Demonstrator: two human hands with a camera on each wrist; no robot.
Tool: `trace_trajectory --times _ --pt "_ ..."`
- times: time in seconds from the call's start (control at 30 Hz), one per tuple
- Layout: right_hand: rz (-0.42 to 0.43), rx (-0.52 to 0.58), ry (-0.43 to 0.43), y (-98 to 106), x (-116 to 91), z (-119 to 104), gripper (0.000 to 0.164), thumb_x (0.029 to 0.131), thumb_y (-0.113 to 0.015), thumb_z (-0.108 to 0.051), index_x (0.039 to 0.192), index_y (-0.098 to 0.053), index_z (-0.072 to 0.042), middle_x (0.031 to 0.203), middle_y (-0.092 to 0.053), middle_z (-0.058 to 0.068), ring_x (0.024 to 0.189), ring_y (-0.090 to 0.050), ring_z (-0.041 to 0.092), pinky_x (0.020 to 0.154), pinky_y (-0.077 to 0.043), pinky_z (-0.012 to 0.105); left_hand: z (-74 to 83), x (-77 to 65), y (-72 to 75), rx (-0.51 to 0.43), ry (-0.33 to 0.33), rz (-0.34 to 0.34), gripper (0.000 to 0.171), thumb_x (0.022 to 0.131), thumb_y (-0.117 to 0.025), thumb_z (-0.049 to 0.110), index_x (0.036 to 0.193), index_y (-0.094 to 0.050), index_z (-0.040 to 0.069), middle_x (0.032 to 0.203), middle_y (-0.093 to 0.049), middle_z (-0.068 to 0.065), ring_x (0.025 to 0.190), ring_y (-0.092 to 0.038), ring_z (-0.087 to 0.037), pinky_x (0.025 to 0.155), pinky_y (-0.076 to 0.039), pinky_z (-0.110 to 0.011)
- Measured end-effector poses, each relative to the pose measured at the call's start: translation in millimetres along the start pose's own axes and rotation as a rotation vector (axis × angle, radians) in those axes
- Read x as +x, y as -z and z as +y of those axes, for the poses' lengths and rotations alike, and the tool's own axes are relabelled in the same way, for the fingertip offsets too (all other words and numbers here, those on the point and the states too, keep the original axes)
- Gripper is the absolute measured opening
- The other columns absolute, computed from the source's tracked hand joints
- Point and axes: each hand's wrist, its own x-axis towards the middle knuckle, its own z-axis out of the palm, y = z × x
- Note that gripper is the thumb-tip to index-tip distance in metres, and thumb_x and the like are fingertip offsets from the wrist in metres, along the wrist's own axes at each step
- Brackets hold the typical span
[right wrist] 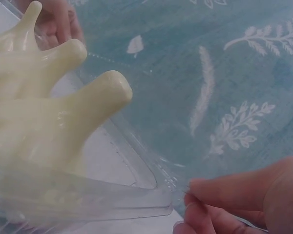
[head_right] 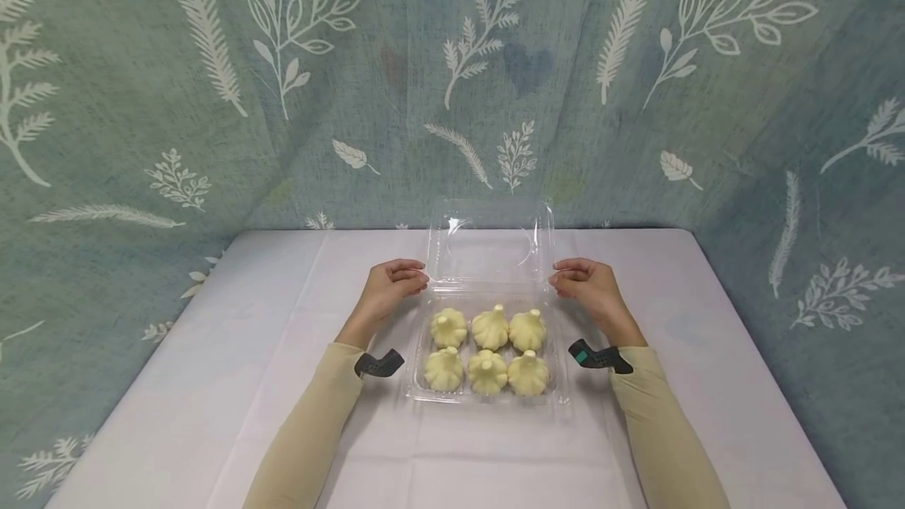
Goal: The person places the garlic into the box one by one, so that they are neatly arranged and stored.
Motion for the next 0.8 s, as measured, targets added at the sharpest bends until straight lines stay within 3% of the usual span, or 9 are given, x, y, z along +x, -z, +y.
trace_trajectory --times 0.2,0.43,0.8 --pt "0.003 -0.016 0.019 0 -3 1 0.046 0.095 -0.073 -0.008 0.131 -0.054 0.015 0.087 -0.071 -0.013 0.084 -0.070 0.002 0.079 -0.061 0.019 2.6 -3.1 1.4 0.033 -0.041 -0.016 0.034 0.093 -0.067 0.002 0.127 -0.066 -0.004 0.107 -0.076 -0.017 0.089 -0.073 -0.013 0.088 -0.063 -0.032" --pt "0.003 -0.024 0.036 1 -5 -2 0.043 0.096 -0.072 -0.008 0.128 -0.054 0.015 0.089 -0.071 -0.011 0.085 -0.071 0.004 0.082 -0.062 0.021 6.9 -3.4 2.8 0.006 -0.087 -0.042 0.031 0.094 -0.069 0.000 0.124 -0.066 -0.007 0.108 -0.074 -0.022 0.085 -0.073 -0.010 0.085 -0.064 -0.030" --pt "0.000 0.010 0.094 1 -9 -4 0.033 0.094 -0.073 -0.003 0.118 -0.058 0.013 0.087 -0.071 -0.013 0.082 -0.069 -0.001 0.078 -0.061 0.018 13.1 -8.5 4.9 -0.077 -0.083 -0.077 0.025 0.099 -0.062 -0.001 0.122 -0.064 -0.010 0.105 -0.074 -0.021 0.081 -0.072 -0.007 0.083 -0.063 -0.024"
